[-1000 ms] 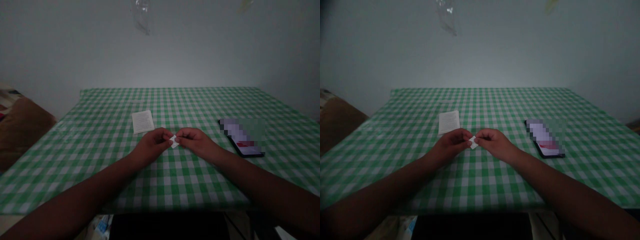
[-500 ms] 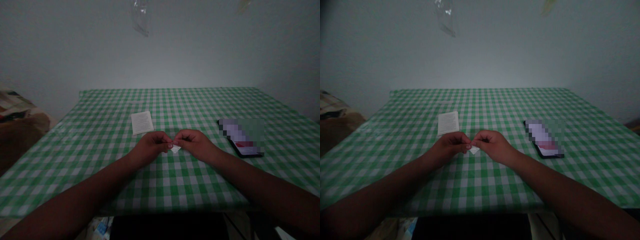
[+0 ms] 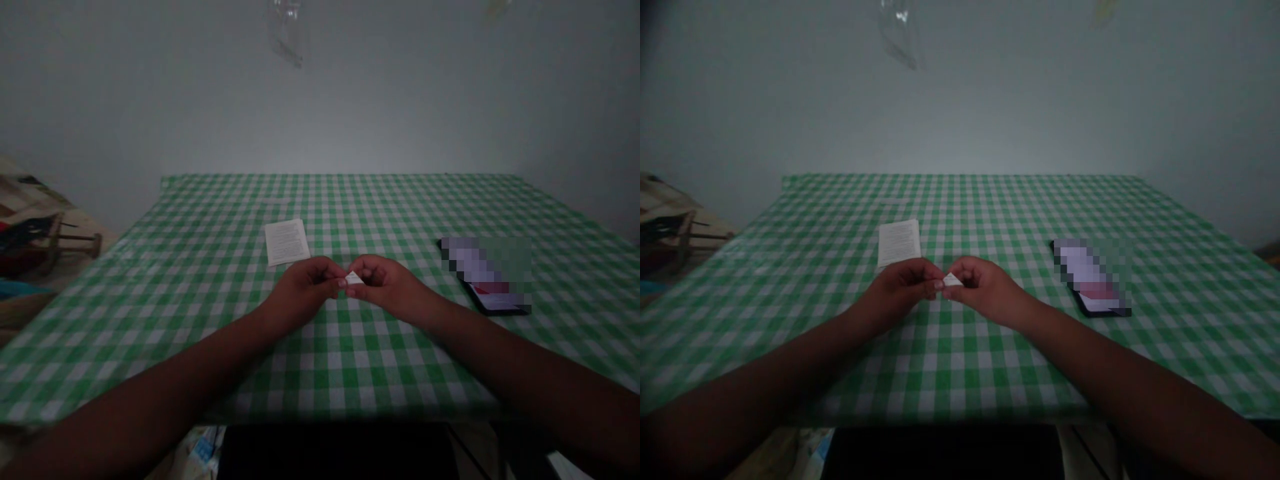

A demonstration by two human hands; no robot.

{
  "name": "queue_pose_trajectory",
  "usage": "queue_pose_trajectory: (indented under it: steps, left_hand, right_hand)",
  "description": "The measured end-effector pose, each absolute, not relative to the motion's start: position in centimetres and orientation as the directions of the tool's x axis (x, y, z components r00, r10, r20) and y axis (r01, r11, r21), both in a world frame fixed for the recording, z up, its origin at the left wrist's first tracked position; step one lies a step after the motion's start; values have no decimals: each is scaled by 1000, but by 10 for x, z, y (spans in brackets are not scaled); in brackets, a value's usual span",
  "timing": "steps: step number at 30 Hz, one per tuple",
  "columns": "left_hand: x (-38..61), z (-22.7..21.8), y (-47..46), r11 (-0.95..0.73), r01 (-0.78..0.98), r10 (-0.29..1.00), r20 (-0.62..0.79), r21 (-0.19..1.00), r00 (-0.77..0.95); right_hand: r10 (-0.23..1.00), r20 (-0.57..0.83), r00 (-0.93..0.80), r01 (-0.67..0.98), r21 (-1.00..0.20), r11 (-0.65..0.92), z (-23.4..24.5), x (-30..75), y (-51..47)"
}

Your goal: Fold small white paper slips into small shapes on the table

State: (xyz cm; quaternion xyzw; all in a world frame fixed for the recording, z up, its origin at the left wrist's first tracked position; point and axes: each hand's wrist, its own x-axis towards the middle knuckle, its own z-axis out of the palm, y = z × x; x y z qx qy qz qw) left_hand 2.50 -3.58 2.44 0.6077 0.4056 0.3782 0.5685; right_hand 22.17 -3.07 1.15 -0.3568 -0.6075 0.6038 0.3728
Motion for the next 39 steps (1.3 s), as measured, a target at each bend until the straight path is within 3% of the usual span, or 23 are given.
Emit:
queue_pose_trajectory:
  steps: [8, 12, 18, 25, 32, 36, 39]
  left_hand:
    - [26, 25, -33, 33, 13, 923, -36, 999, 382]
    - [27, 24, -34, 83, -35, 942, -67, 996, 329]
    - [31, 18, -38, 6, 53, 920, -27, 999, 390]
    - [29, 22, -37, -42, 48, 929, 21, 998, 370]
    - [28, 25, -36, 114, -73, 899, -71, 991, 432]
    - [26, 22, -35, 96, -50, 870, -59, 994, 489]
    - [24, 25, -36, -39, 82, 855, -9, 996, 519]
  right_hand:
    - [899, -36, -437, -5, -999, -42, 19, 225, -30]
    - [935, -13, -354, 6, -1000, -11, 20, 226, -28]
    - [961, 67, -268, -77, -996, 48, 12, 219, -30]
    - [935, 86, -344, -60, -996, 70, 16, 217, -35]
    - [934, 71, -350, -93, -995, 41, 16, 220, -35]
    - [922, 132, -364, 5, -990, 144, 16, 223, -37]
    - [904, 194, -381, 204, -936, 287, 19, 226, -38]
